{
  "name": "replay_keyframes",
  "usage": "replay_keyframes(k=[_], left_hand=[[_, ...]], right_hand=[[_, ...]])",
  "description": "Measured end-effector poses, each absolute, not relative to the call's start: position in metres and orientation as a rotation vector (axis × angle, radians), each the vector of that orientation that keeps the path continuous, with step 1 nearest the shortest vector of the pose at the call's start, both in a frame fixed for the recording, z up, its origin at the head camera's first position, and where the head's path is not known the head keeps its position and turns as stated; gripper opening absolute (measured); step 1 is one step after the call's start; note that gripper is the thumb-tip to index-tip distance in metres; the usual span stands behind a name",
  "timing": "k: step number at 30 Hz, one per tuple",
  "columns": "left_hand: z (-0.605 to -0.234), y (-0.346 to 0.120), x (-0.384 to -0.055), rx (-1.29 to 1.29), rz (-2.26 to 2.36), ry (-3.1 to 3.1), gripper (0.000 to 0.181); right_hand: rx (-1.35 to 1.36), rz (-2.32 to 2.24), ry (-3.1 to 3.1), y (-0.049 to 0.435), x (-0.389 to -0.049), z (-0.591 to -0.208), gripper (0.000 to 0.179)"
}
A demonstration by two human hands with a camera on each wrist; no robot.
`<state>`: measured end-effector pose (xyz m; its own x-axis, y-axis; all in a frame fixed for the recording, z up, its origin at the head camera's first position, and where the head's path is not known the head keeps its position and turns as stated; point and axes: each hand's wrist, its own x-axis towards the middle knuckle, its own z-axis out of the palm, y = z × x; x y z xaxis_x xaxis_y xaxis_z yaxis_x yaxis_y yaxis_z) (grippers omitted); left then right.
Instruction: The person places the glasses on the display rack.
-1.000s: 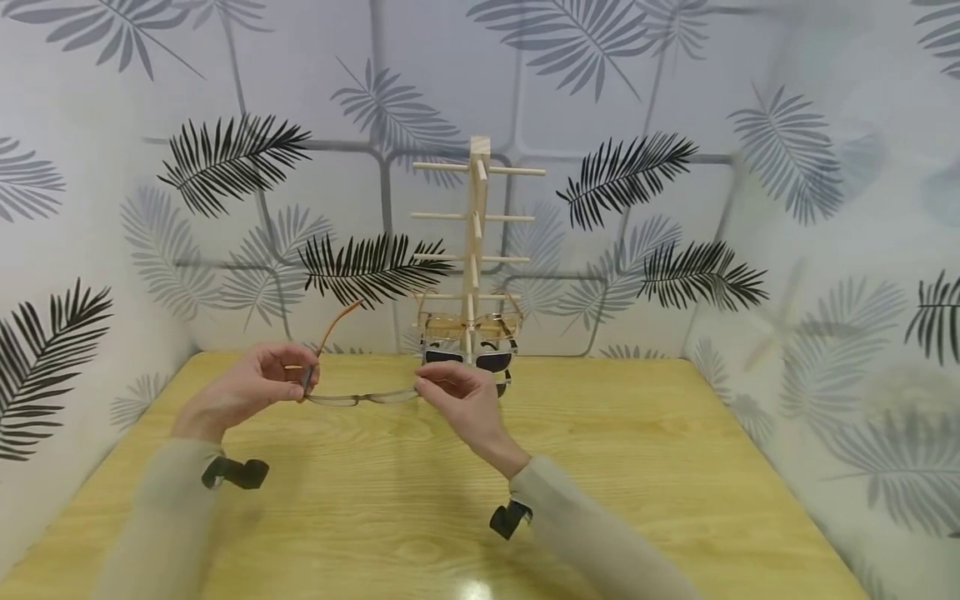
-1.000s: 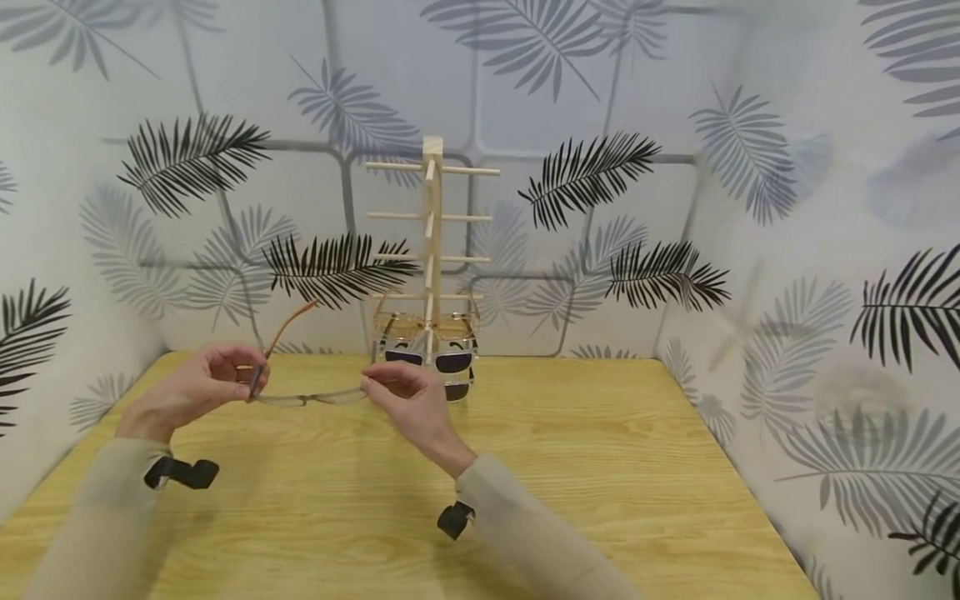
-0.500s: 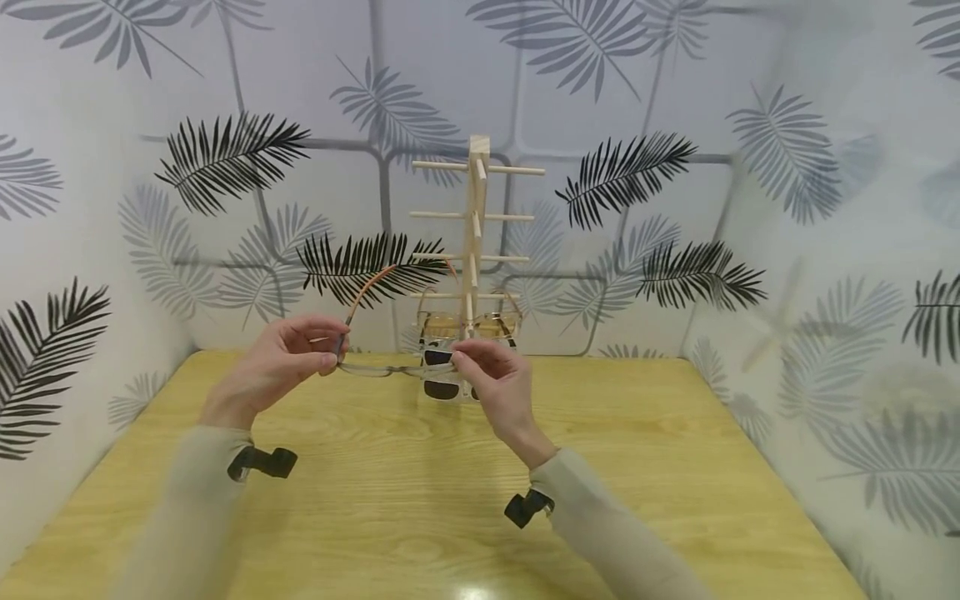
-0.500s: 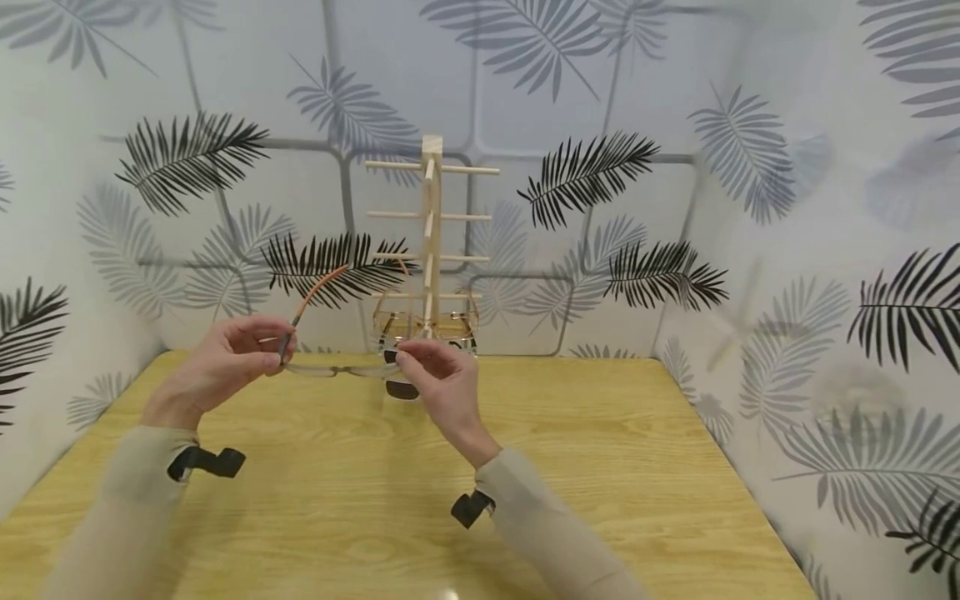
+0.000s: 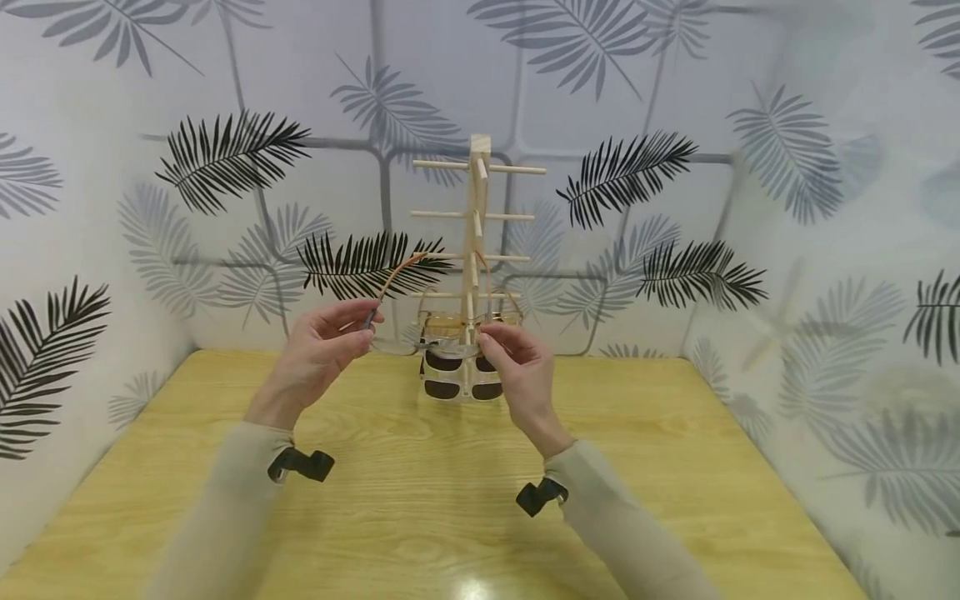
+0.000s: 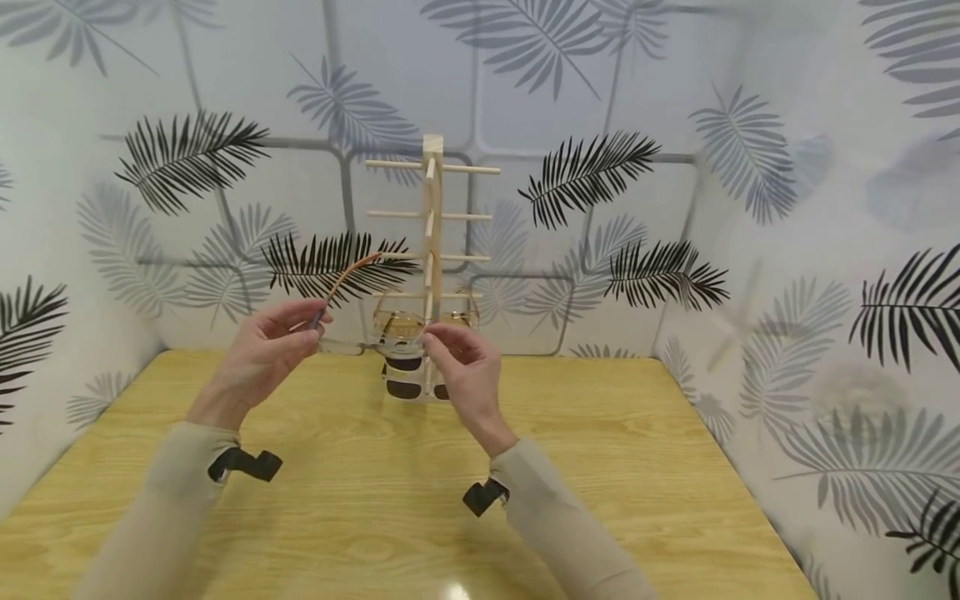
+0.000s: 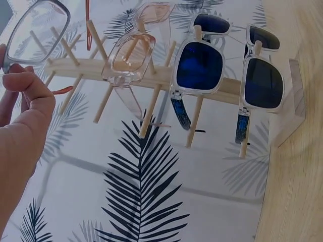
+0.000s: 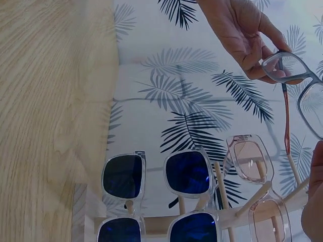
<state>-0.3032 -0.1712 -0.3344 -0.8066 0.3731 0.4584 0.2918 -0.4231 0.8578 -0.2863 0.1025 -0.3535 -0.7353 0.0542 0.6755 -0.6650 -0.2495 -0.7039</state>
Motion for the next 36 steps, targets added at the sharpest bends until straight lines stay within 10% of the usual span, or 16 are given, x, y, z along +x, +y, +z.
replay_keyframes(k=[36], left_hand=[[-0.308,-0.105,-0.327,0.586,2.721,1.563,0.010]], right_hand=[[0.401,2.481,-1.513,0.141,-0.318,-0.308,0.012]])
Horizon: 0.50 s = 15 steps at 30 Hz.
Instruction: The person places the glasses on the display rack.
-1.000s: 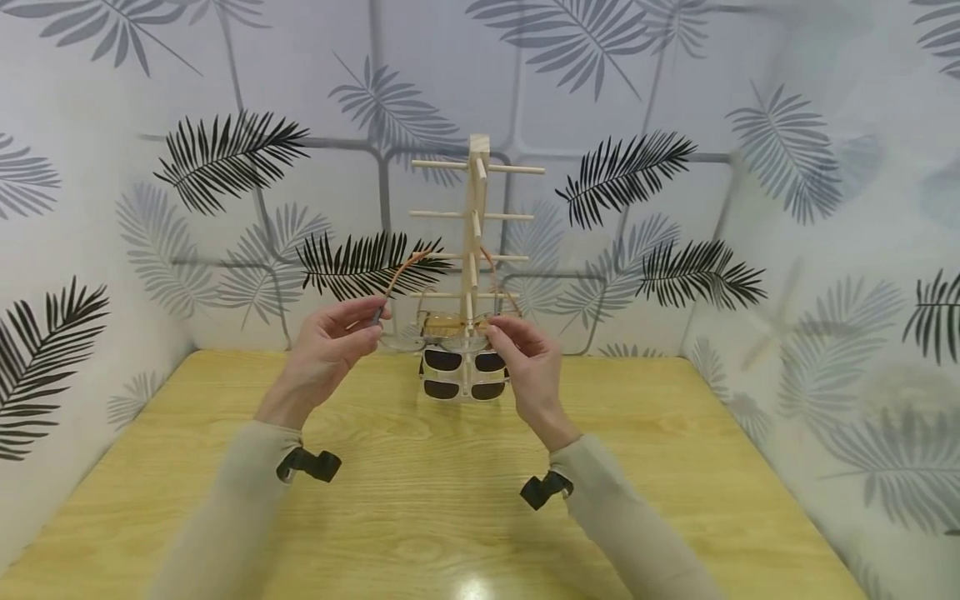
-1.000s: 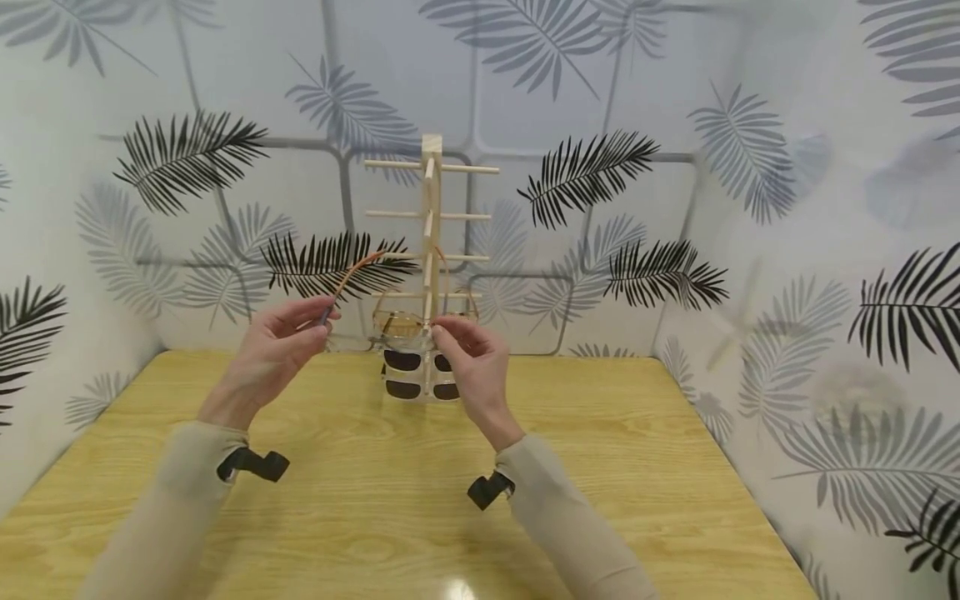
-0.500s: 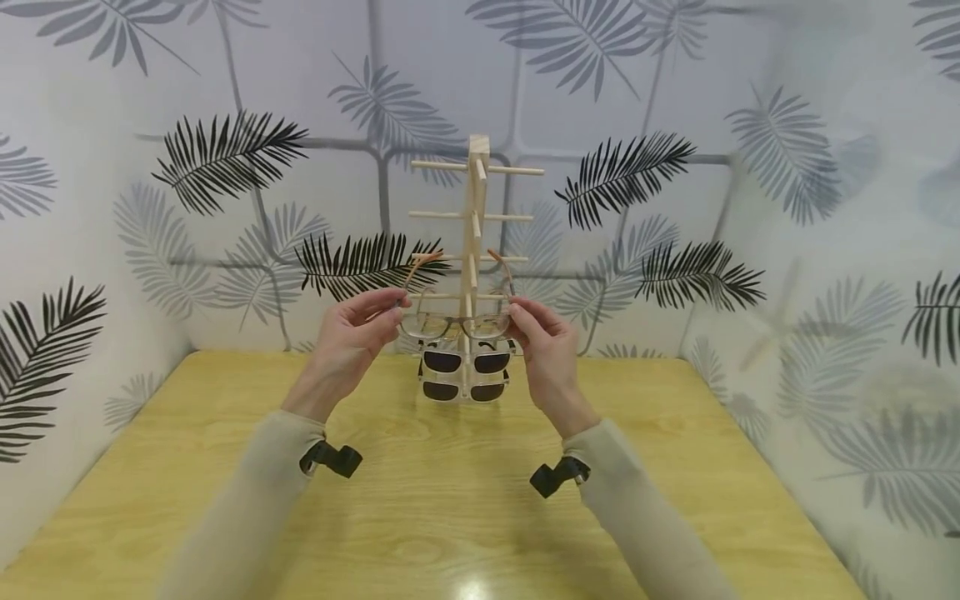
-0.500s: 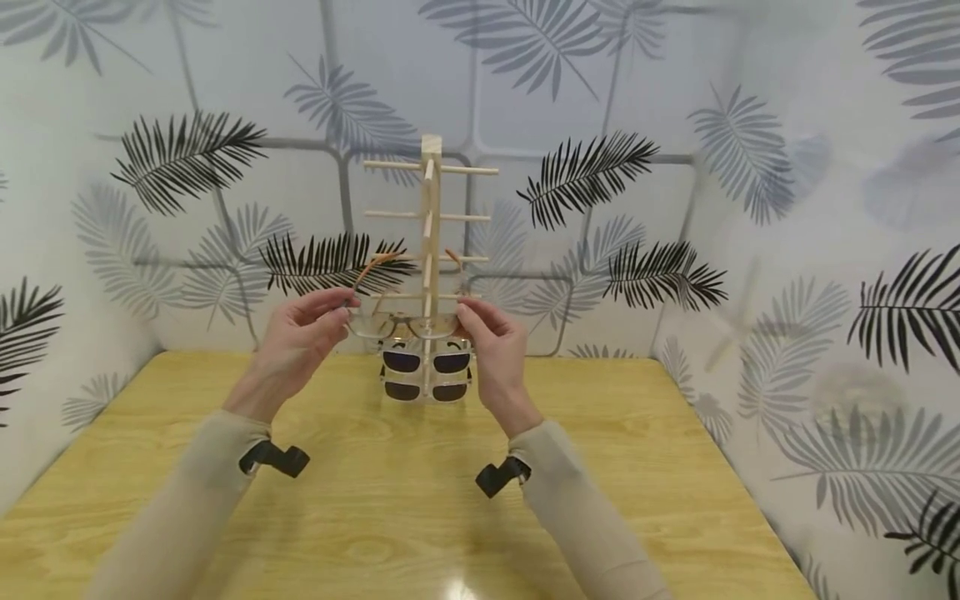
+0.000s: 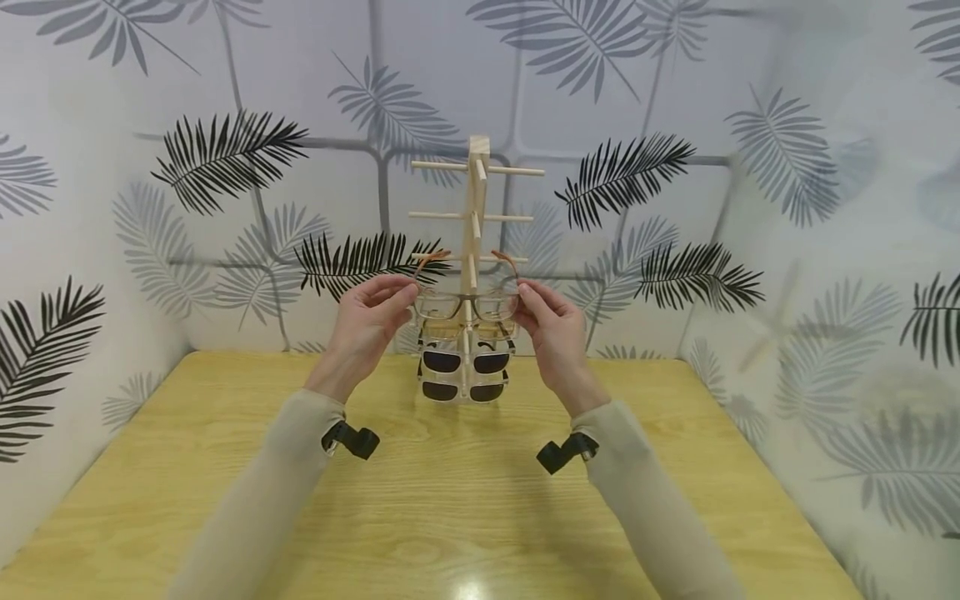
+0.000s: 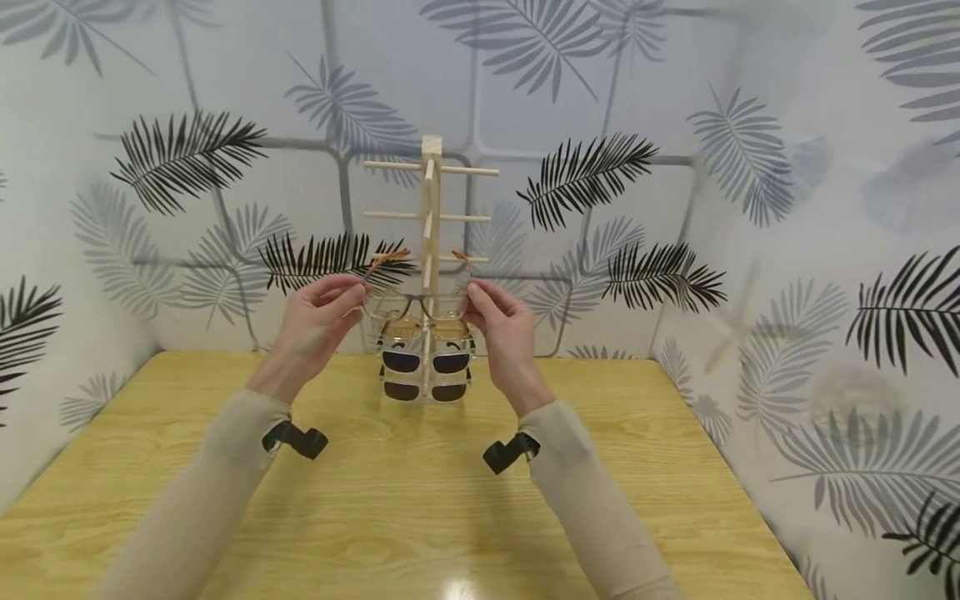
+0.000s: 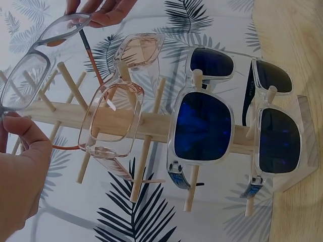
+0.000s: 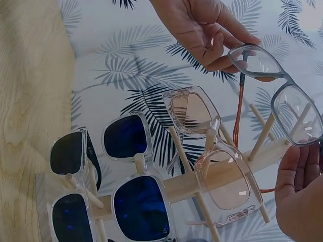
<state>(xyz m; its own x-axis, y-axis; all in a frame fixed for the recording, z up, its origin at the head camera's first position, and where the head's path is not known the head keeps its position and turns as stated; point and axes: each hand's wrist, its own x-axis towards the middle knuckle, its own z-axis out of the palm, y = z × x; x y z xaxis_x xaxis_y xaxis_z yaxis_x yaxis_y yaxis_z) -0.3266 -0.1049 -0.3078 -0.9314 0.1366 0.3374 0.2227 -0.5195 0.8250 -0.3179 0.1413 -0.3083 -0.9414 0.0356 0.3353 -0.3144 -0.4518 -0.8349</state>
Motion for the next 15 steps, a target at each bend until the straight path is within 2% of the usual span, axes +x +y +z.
replay_keyframes(k=[4,15], left_hand=[[-0.307,-0.101,-0.330,-0.539,-2.655,-1.470,0.009],[-0.302,-0.094,-0.339,-0.482,-2.628,-1.479,0.009]], right_hand=[[0.365,2.527,-1.489,0.142,-0.323,-0.306,0.013],[0.298,2.528,-1.530,0.143,-0.336,-0.302,0.043]])
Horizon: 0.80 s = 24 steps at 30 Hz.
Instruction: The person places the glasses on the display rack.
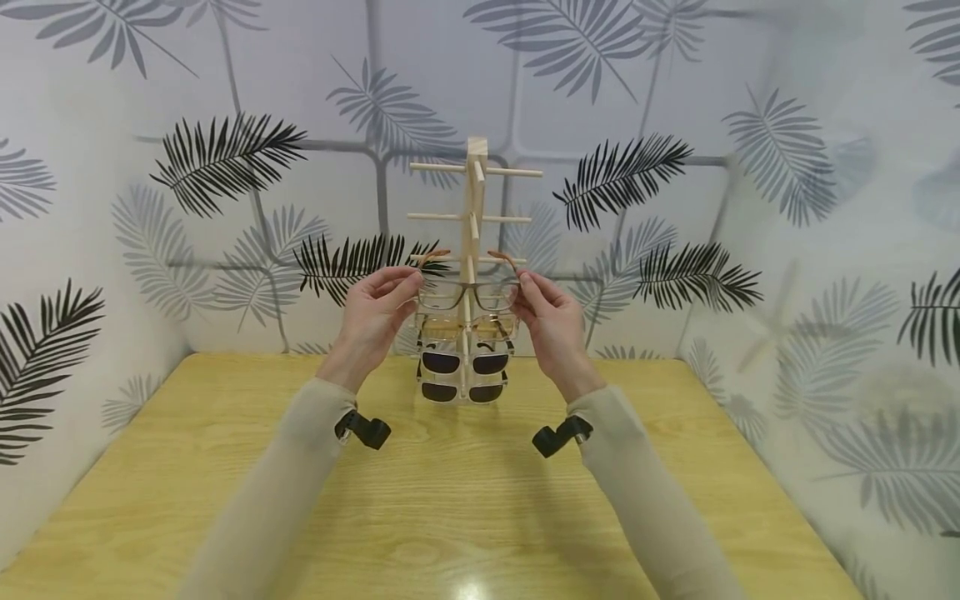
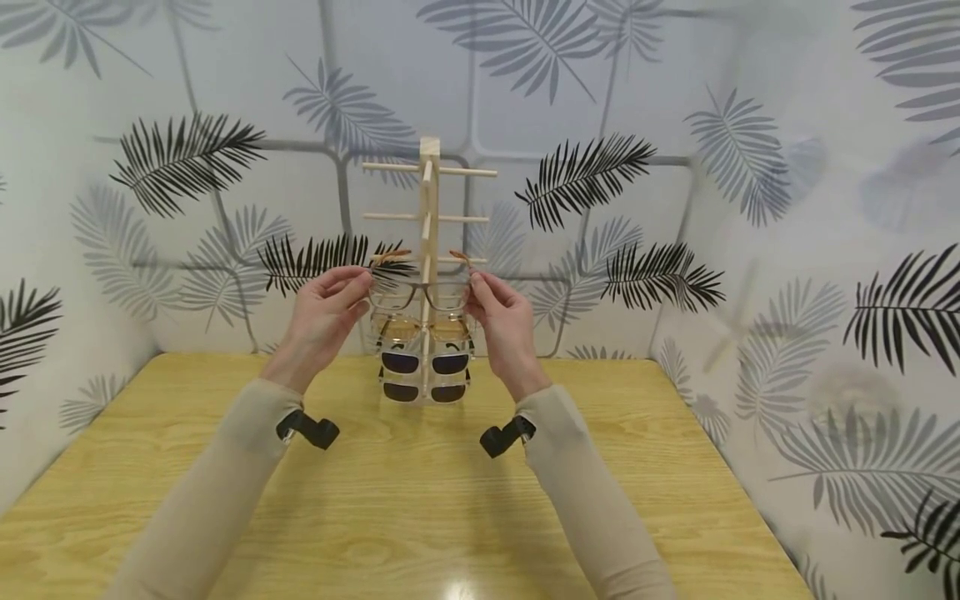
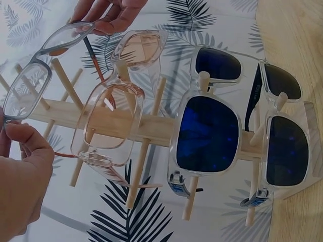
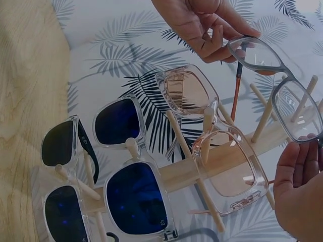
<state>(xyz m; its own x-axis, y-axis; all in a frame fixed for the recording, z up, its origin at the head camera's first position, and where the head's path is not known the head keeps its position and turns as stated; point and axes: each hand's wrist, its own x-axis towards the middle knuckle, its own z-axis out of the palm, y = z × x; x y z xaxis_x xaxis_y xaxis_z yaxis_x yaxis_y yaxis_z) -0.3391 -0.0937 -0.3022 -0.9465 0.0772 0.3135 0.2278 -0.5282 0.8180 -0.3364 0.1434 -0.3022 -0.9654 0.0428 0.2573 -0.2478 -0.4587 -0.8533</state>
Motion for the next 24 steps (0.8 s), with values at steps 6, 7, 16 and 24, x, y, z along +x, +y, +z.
replay_keyframes(k=[6,7,16,24], left_hand=[[-0.305,-0.092,-0.344,-0.456,-2.662,-1.458,0.007],[-0.305,-0.091,-0.344,-0.453,-2.659,-1.461,0.007],[-0.308,-0.088,-0.350,-0.403,-2.558,-1.504,0.012],[-0.312,-0.081,-0.356,-0.381,-2.488,-1.524,0.019]], right_hand=[[0.295,2.525,-1.555,0.146,-0.343,-0.304,0.044],[0.287,2.524,-1.553,0.146,-0.344,-0.305,0.044],[0.229,2.450,-1.624,0.143,-0.351,-0.307,0.043],[0.210,2.391,-1.691,0.148,-0.357,-0.304,0.041]])
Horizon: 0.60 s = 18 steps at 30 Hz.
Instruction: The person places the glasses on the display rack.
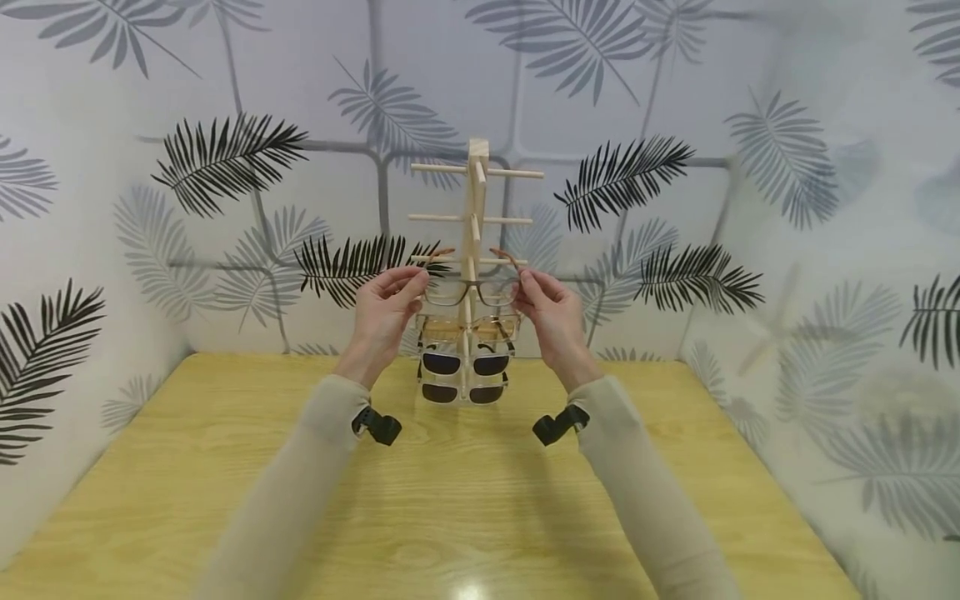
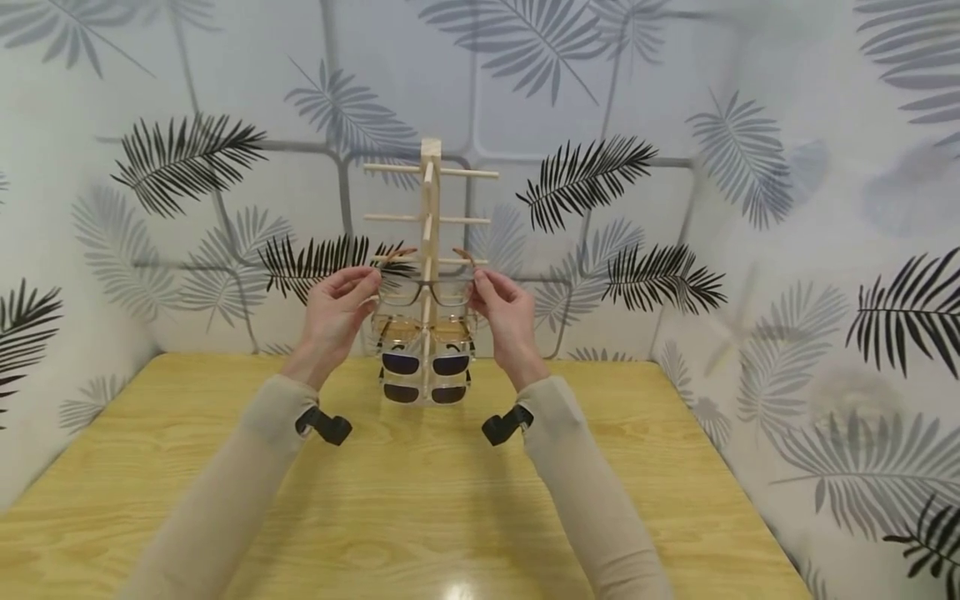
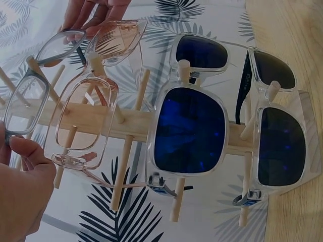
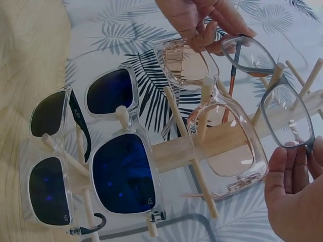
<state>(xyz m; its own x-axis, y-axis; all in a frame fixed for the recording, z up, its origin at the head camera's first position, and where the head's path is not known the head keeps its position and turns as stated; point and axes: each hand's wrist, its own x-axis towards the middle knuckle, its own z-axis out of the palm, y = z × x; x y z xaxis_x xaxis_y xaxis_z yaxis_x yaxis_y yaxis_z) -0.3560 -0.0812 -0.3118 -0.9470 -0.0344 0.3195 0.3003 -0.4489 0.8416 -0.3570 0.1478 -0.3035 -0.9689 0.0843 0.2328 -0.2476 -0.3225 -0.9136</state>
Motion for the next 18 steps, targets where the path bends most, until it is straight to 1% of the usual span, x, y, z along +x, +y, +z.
replay_keyframes(k=[1,3,5,10,14,18], left_hand=[[-0.312,-0.081,-0.357,-0.381,-2.484,-1.522,0.018],[-0.312,-0.081,-0.358,-0.391,-2.475,-1.521,0.026],[-0.312,-0.081,-0.359,-0.402,-2.466,-1.531,0.028],[-0.313,-0.081,-0.355,-0.421,-2.424,-1.582,0.013],[-0.315,-0.083,-0.350,-0.436,-2.379,-1.617,0.013],[-0.320,-0.089,-0.345,-0.438,-2.330,-1.669,0.019]], right_hand=[[0.215,2.392,-1.691,0.148,-0.357,-0.303,0.041],[0.225,2.387,-1.697,0.149,-0.356,-0.301,0.040],[0.242,2.381,-1.706,0.151,-0.355,-0.299,0.040],[0.288,2.358,-1.752,0.158,-0.354,-0.301,0.042],[0.272,2.339,-1.771,0.165,-0.353,-0.306,0.044],[0.236,2.283,-1.803,0.171,-0.350,-0.311,0.040]])
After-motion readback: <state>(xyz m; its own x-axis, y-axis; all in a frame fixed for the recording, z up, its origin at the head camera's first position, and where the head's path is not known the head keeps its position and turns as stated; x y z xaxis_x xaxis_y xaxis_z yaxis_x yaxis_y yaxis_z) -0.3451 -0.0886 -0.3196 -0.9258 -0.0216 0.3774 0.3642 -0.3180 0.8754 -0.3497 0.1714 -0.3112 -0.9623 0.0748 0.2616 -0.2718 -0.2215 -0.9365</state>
